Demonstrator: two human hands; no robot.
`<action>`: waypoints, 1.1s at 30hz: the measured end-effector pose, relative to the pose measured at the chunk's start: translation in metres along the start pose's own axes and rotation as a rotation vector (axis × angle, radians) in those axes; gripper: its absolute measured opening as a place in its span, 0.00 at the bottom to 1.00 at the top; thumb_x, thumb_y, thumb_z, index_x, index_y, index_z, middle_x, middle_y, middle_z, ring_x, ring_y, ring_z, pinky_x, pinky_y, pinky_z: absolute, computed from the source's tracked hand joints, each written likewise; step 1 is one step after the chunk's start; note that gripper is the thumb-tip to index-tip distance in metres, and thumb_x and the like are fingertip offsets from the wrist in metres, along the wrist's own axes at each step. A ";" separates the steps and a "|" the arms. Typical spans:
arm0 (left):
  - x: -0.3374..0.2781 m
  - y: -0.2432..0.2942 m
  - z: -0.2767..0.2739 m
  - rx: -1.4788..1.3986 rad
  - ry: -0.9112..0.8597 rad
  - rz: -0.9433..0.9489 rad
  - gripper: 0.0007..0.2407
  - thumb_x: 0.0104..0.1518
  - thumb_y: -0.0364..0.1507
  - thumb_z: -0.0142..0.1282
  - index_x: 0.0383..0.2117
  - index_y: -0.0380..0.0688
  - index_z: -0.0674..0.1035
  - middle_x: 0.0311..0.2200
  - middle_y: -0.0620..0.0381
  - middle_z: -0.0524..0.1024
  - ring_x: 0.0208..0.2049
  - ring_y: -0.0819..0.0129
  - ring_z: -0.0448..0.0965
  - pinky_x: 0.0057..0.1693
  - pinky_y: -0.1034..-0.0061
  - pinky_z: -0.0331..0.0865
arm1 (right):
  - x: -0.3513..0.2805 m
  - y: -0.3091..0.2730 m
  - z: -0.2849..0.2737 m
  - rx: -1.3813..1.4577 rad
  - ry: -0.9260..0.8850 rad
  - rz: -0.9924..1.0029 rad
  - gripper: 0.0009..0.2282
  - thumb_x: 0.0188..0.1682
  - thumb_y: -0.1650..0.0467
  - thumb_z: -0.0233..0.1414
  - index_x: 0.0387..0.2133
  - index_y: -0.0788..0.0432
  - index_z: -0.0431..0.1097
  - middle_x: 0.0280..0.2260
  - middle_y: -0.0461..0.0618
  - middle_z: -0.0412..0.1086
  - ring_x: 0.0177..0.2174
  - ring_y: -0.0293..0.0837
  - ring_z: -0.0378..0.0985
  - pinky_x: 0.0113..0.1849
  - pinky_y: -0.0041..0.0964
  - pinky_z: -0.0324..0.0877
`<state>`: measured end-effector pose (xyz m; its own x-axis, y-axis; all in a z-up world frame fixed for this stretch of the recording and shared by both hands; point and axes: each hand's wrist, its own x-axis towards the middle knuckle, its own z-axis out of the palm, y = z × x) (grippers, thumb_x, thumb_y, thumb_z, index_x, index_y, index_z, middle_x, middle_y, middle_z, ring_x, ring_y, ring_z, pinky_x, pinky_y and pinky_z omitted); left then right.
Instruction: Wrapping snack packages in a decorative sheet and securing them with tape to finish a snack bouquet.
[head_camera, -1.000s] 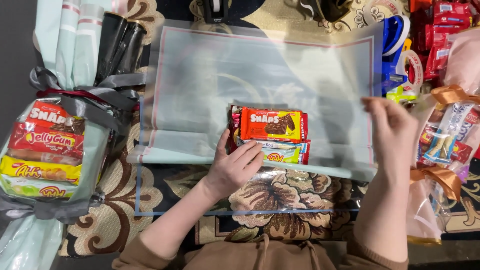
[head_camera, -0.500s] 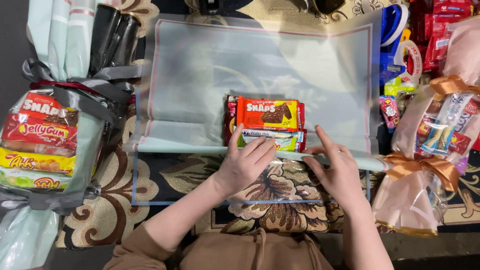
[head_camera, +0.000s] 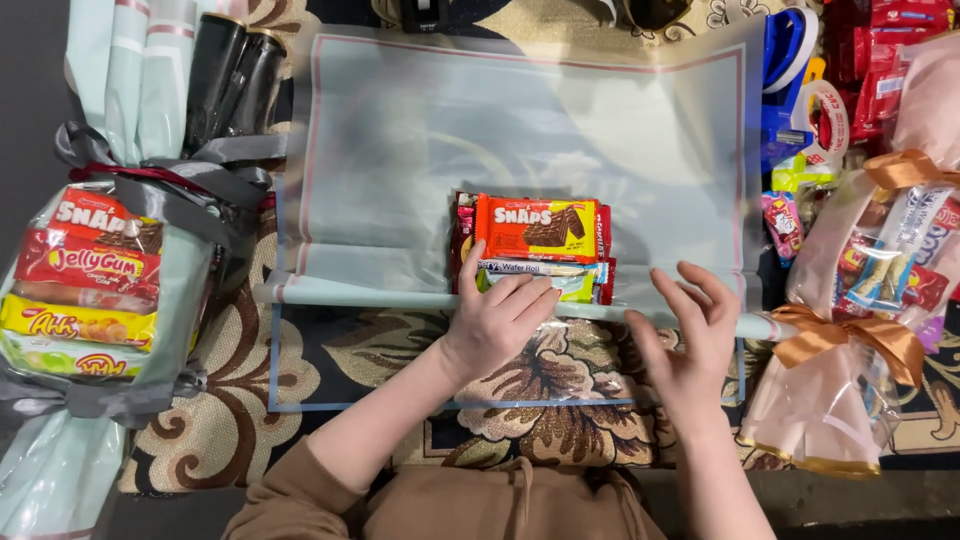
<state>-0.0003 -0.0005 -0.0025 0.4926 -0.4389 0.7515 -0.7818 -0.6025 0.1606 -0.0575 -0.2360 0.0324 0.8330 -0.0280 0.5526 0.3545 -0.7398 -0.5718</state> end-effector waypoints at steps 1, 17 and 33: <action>0.001 0.001 0.000 -0.001 0.000 -0.001 0.02 0.61 0.27 0.57 0.36 0.48 0.81 0.36 0.60 0.78 0.38 0.66 0.76 0.64 0.27 0.53 | -0.001 -0.017 -0.002 0.000 -0.002 0.001 0.26 0.40 0.78 0.68 0.56 0.62 0.72 0.54 0.60 0.61 0.54 0.58 0.70 0.53 0.51 0.72; 0.007 0.000 -0.005 0.017 0.009 0.001 0.04 0.60 0.26 0.60 0.37 0.54 0.82 0.34 0.62 0.78 0.36 0.70 0.77 0.63 0.29 0.55 | 0.000 -0.067 0.038 0.557 -0.016 0.848 0.12 0.49 0.80 0.58 0.46 0.69 0.70 0.26 0.66 0.76 0.23 0.43 0.78 0.29 0.38 0.81; 0.013 0.002 -0.004 0.026 0.005 0.017 0.06 0.62 0.26 0.56 0.38 0.58 0.82 0.33 0.61 0.75 0.35 0.69 0.75 0.62 0.26 0.55 | 0.004 -0.064 0.045 0.521 -0.005 0.923 0.07 0.49 0.79 0.60 0.36 0.71 0.69 0.27 0.68 0.76 0.24 0.46 0.80 0.30 0.40 0.81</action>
<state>0.0029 -0.0041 0.0101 0.4774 -0.4457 0.7573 -0.7796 -0.6125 0.1310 -0.0580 -0.1588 0.0441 0.8737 -0.4283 -0.2304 -0.2790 -0.0534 -0.9588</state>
